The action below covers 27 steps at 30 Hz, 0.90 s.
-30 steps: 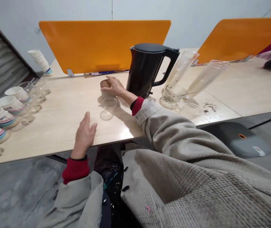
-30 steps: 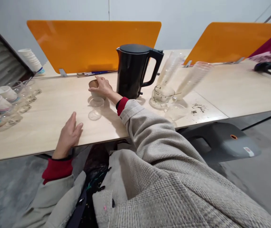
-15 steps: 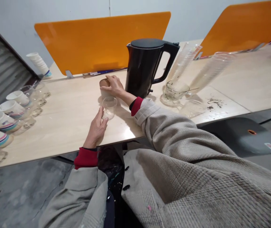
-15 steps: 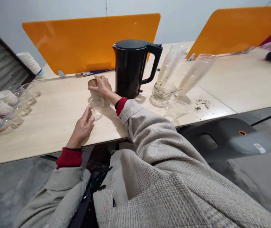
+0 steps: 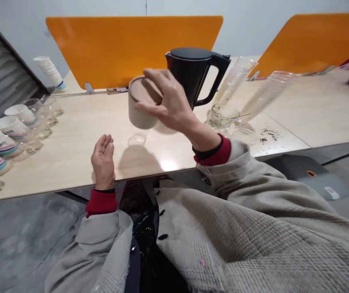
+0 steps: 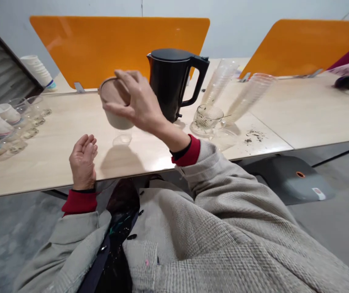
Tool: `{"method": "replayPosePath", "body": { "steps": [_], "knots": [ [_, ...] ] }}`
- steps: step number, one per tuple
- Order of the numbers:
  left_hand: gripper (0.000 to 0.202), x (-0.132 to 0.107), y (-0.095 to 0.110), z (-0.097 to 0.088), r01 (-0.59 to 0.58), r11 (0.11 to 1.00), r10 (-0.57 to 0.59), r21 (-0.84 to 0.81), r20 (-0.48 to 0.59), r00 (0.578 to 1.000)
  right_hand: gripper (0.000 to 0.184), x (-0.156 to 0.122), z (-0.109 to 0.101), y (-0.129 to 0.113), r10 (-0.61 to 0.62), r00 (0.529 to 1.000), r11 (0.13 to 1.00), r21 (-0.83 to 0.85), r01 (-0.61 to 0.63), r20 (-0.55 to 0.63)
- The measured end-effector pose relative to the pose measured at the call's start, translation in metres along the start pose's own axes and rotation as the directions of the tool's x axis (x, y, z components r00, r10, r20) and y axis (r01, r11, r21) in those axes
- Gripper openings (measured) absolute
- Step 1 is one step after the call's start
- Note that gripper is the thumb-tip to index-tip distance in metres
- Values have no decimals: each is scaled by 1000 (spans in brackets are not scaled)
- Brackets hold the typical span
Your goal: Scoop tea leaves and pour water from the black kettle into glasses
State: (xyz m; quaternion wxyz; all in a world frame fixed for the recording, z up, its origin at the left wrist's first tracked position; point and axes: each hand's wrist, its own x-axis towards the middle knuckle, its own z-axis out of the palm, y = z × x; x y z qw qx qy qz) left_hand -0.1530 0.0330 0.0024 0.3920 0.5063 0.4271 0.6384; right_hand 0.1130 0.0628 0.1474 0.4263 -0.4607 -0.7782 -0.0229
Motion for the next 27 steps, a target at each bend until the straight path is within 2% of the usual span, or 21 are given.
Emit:
{"method": "replayPosePath", "body": {
  "steps": [3, 6, 10, 13, 17, 22, 24, 27],
  "knots": [
    [65, -7, 9, -5, 60, 997, -59, -39, 9, 998, 91, -38, 5, -23, -42, 993, 994, 108, 30, 113],
    [68, -12, 19, -7, 79, 997, -81, 17, 149, 985, 84, -65, 22, -33, -14, 974, 986, 168, -25, 226],
    [81, -14, 27, -8, 27, 987, -91, 158, 410, 908, 80, -82, 40, -29, 35, 955, 980, 179, -91, 295],
    [93, -12, 25, -5, -68, 963, -79, 260, 514, 854, 83, -86, 44, -24, 58, 952, 974, 193, -120, 300],
    [101, -13, 19, 2, -207, 881, -54, 426, 523, 850, 96, -90, 40, -20, 76, 949, 964, 219, -148, 307],
    [95, -20, 20, 13, -256, 802, -48, 540, 485, 873, 115, -93, 35, -18, 79, 952, 962, 226, -150, 295],
    [97, -22, 21, 18, -254, 795, -42, 550, 470, 882, 114, -95, 35, -19, 110, 951, 966, 193, -170, 290],
    [100, -24, 22, 24, -240, 778, -52, 580, 440, 897, 103, -98, 37, -24, 139, 955, 972, 147, -182, 262]
  ]
}}
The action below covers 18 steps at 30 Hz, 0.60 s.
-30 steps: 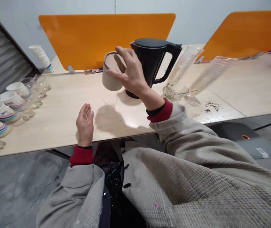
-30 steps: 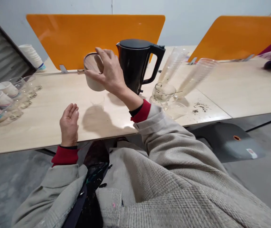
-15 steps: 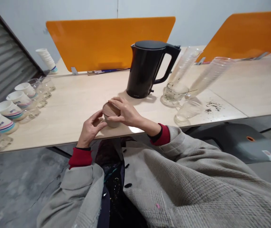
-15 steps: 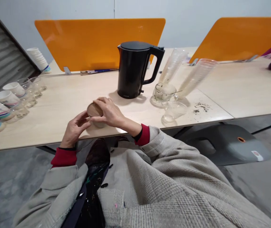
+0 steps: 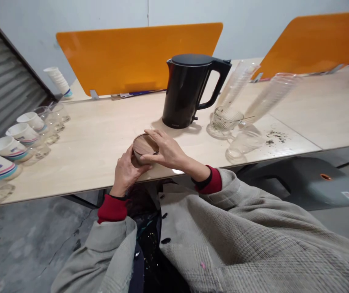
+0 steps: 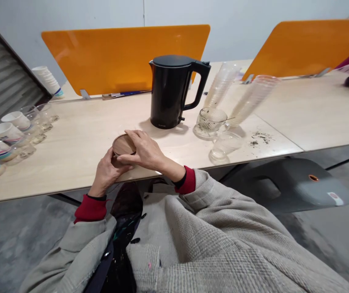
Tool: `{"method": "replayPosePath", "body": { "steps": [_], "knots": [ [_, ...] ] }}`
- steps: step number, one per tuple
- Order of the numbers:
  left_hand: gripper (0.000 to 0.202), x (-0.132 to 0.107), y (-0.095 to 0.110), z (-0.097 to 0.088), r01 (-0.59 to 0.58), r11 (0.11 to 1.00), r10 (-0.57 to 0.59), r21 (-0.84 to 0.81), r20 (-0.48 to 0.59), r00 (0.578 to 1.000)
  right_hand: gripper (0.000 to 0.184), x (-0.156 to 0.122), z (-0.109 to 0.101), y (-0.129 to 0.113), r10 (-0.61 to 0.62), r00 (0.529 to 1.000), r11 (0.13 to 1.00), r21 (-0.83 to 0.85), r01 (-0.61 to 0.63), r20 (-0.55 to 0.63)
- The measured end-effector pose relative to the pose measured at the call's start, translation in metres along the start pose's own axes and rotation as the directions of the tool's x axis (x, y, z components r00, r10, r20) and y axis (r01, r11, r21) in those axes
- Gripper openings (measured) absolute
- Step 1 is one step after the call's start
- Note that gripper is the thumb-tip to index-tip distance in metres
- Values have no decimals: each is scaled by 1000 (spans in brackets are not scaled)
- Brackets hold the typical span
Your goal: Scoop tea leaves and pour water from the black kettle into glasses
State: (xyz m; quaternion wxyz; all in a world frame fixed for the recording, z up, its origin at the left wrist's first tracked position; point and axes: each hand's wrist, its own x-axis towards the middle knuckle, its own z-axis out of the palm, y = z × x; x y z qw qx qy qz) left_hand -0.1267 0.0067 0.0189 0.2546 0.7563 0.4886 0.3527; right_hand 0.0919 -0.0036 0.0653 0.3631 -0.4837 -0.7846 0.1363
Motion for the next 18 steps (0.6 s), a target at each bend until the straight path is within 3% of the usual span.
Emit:
{"method": "replayPosePath", "body": {
  "steps": [7, 12, 15, 18],
  "knots": [
    [93, 0, 3, 0, 35, 999, -35, 34, 2, 999, 80, -3, 10, -7, -6, 998, 997, -75, 1, -70],
    [95, -1, 1, -2, 12, 999, -12, 43, -3, 1000, 70, 1, 13, -9, 36, 993, 999, -34, -40, -108],
    [94, 1, 0, -3, 14, 998, -14, 68, -10, 1000, 74, 1, 14, -11, 35, 989, 999, 10, -33, -146],
    [93, 2, 0, -3, 15, 997, -13, 80, -22, 1000, 78, -3, 9, -9, 2, 964, 1000, 27, 5, -266]
  ]
}}
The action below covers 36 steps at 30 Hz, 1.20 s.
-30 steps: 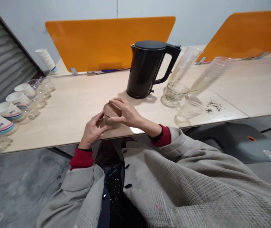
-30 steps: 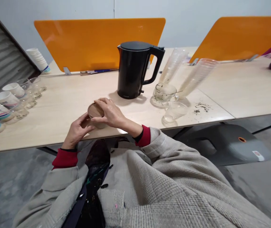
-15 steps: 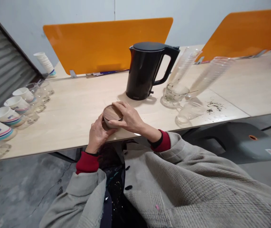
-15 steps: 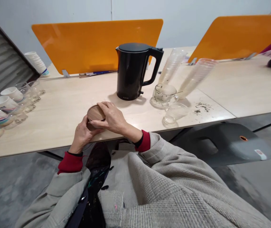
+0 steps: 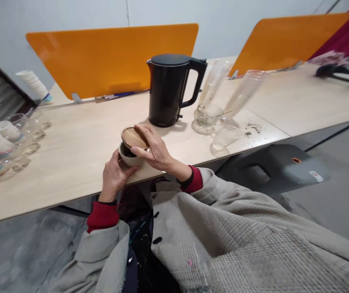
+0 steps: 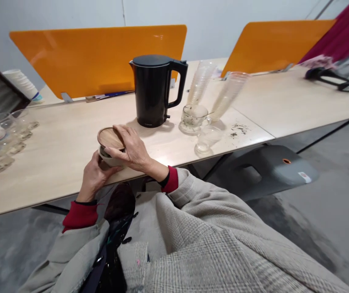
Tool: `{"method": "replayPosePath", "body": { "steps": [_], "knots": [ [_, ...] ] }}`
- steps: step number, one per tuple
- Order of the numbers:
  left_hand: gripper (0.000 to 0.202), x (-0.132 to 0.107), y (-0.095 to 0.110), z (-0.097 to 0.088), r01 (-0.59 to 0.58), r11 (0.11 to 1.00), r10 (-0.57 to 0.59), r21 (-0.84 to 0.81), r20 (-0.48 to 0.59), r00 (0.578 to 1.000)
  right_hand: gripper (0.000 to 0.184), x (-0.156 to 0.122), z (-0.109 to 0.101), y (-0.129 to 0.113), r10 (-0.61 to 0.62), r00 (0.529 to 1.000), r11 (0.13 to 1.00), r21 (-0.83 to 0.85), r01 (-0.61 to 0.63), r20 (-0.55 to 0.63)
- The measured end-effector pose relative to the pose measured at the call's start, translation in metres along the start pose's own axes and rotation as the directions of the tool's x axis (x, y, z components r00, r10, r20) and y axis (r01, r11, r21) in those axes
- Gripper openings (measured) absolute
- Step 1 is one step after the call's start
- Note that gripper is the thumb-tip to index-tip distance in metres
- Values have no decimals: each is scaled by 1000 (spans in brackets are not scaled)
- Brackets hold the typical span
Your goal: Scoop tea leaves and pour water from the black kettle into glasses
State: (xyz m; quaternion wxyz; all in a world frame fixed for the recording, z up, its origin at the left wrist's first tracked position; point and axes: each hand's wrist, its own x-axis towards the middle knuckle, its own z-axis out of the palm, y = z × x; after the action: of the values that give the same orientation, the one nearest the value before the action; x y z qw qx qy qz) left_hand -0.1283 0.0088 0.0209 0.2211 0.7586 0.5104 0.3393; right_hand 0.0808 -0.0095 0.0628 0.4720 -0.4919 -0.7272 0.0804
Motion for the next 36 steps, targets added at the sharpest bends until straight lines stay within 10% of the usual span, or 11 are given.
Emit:
{"method": "replayPosePath", "body": {
  "steps": [6, 12, 16, 20, 27, 32, 36],
  "knots": [
    [90, 1, -1, 2, -16, 1000, 16, 12, -35, 999, 76, -14, -35, 50, 136, 965, 966, -185, -180, -226],
    [88, 2, -3, 2, 11, 999, -10, 30, -36, 999, 65, -37, -44, 112, 342, 929, 838, -400, -371, -144],
    [90, 3, -6, 3, 17, 1000, -16, 24, -39, 999, 73, -44, -52, 116, 348, 930, 819, -443, -364, -120],
    [95, 3, -8, 2, 47, 999, -47, 6, -16, 999, 85, -45, -106, 103, 260, 915, 786, -482, -386, -310],
    [92, 3, -8, 3, 30, 999, -29, 16, -41, 999, 74, -32, -214, 115, 324, 740, 400, -624, -672, -589],
    [99, 3, -3, 2, 38, 997, -37, 70, -15, 999, 46, -17, -224, 130, 549, 639, 273, -606, -747, -539],
    [98, 3, 4, -1, 45, 986, -45, 163, -2, 999, 30, -13, -223, 138, 591, 651, 326, -597, -733, -476]
  ]
}}
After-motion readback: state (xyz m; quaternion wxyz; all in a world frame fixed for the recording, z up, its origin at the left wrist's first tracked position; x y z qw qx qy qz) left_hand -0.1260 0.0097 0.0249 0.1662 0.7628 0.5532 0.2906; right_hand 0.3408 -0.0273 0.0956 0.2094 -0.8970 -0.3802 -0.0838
